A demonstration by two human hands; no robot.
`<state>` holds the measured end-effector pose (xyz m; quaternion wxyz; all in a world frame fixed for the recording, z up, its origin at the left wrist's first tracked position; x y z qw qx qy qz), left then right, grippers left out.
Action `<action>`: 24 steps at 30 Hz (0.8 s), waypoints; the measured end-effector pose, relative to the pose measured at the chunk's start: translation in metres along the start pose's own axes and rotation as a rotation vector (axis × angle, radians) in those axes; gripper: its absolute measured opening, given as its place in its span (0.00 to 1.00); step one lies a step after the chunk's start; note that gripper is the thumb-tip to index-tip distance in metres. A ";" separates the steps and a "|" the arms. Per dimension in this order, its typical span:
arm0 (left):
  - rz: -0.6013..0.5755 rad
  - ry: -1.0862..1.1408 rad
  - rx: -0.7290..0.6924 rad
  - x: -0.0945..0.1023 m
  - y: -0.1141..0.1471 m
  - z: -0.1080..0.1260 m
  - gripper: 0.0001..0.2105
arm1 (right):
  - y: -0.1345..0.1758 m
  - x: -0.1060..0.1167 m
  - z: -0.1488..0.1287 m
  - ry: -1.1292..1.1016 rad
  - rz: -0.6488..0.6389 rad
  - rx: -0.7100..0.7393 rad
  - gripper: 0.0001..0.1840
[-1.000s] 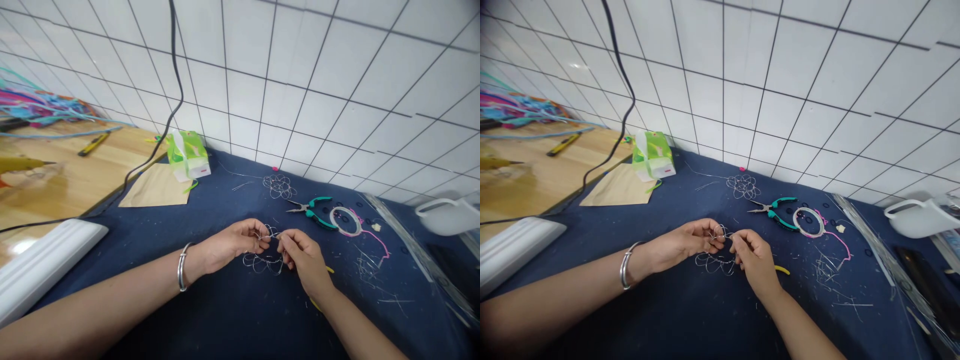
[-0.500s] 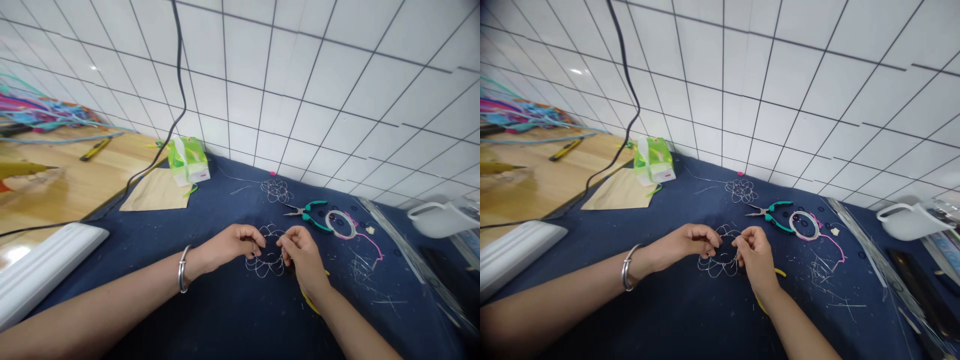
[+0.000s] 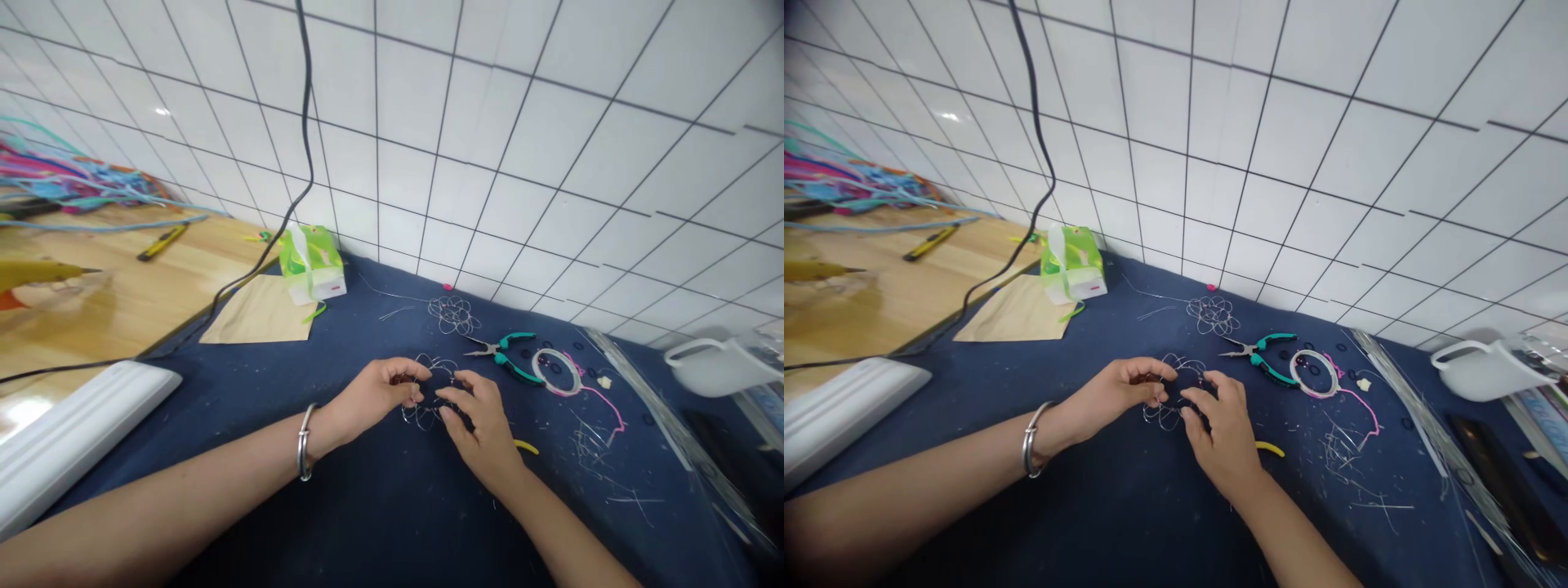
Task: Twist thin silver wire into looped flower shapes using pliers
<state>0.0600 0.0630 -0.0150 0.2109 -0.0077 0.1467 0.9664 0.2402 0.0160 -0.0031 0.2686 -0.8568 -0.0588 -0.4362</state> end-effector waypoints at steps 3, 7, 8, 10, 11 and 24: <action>0.051 0.017 0.010 0.003 -0.003 -0.001 0.11 | 0.000 -0.001 0.000 0.053 -0.021 0.040 0.13; 0.110 -0.131 -0.016 0.011 -0.008 -0.002 0.11 | 0.000 -0.001 -0.002 0.129 -0.107 0.147 0.11; 0.130 -0.209 -0.058 0.013 -0.008 -0.001 0.11 | 0.000 -0.001 -0.003 0.146 -0.133 0.173 0.11; 0.178 -0.379 -0.188 0.016 -0.007 0.003 0.10 | 0.000 -0.001 -0.005 0.167 -0.161 0.204 0.11; 0.200 -0.457 -0.260 0.016 -0.005 0.004 0.09 | 0.000 -0.001 -0.006 0.171 -0.166 0.207 0.11; 0.145 -0.831 -0.631 0.020 0.021 0.045 0.14 | -0.002 -0.002 -0.011 0.155 -0.195 0.201 0.13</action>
Point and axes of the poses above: each hand's wrist, its own y-axis away from the middle knuckle, its own x-axis out of the back of the hand, z = x × y, the point moved 2 cm from there along -y, towards the middle knuckle, and after that the axes turned 6 degrees about x, right-handed, at the moved point
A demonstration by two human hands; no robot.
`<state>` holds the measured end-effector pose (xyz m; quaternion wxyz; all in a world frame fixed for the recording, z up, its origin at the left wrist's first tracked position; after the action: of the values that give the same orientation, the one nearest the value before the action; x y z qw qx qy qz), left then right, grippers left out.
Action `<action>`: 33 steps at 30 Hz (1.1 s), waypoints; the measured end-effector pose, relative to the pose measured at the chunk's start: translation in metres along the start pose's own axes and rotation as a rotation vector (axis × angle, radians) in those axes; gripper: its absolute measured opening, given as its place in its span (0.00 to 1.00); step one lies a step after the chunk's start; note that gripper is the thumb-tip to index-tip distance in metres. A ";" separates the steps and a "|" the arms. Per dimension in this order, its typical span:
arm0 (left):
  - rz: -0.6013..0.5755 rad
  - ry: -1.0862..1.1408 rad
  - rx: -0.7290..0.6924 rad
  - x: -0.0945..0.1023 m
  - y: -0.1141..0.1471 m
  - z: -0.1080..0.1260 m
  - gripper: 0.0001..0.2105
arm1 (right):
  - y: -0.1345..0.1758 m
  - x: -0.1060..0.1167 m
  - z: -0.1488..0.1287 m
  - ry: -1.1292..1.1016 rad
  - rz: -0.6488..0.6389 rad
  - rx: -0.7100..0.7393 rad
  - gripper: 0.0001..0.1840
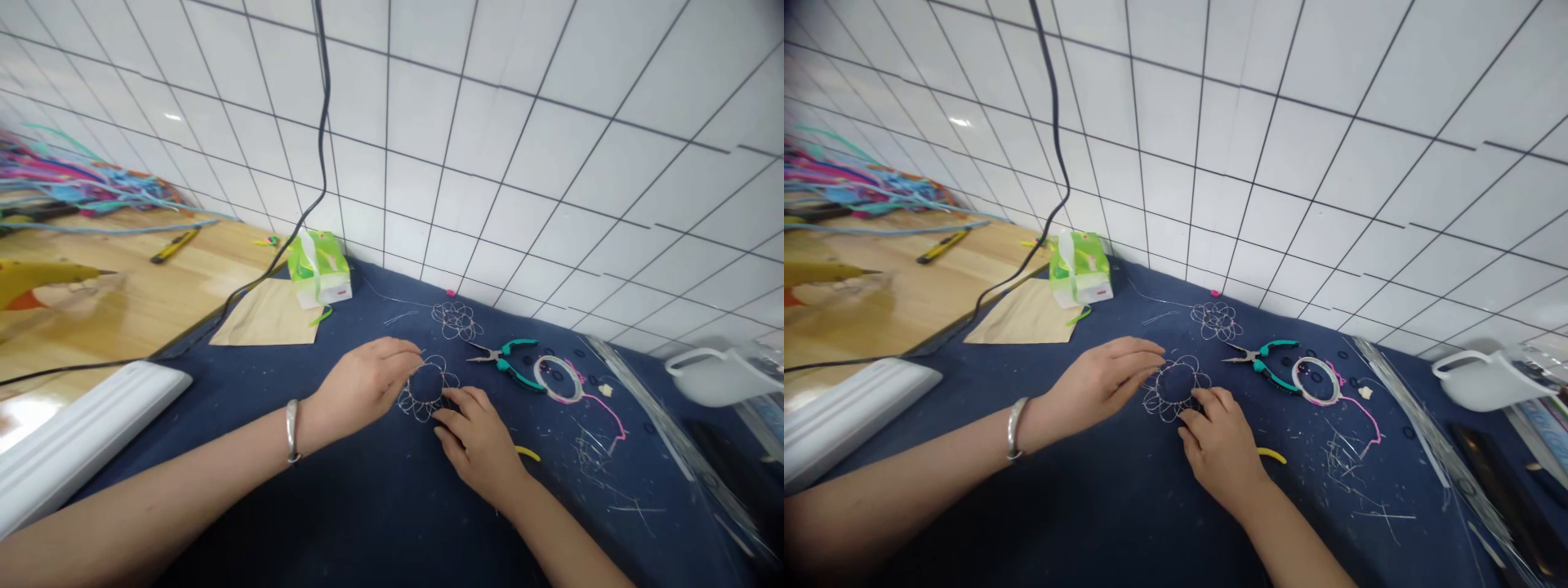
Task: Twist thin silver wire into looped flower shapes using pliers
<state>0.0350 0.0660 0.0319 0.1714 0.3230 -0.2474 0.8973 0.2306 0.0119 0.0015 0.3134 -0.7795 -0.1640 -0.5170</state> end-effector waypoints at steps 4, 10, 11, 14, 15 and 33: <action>-0.157 -0.039 -0.140 -0.017 0.002 -0.004 0.18 | 0.001 -0.003 0.001 0.010 -0.044 -0.007 0.12; -0.329 -0.242 -0.131 -0.037 0.007 -0.031 0.23 | 0.004 -0.003 0.002 0.042 -0.103 0.006 0.13; -0.358 -0.278 -0.128 -0.038 0.007 -0.033 0.24 | 0.004 -0.002 0.001 0.044 -0.114 0.014 0.13; -0.405 -0.346 -0.122 -0.037 0.007 -0.032 0.25 | 0.005 0.002 0.000 0.045 -0.128 0.025 0.14; -0.405 -0.344 -0.116 -0.035 0.006 -0.031 0.24 | 0.005 0.003 0.000 0.039 -0.123 0.026 0.14; 0.199 -0.108 -0.056 0.006 0.000 -0.023 0.10 | 0.004 0.017 0.031 -0.066 0.184 -0.158 0.16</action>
<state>0.0194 0.0794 0.0204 0.0770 0.3398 -0.3121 0.8839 0.2619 0.0285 0.0078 0.2915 -0.8300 -0.0608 -0.4717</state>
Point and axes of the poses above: each hand's wrist, its own y-axis away from the middle knuckle, its own x-axis out of the back of the hand, z = x × y, the point moved 2 cm from there along -y, towards the middle knuckle, and after that the axes turned 6 degrees about x, right-handed, at the moved point
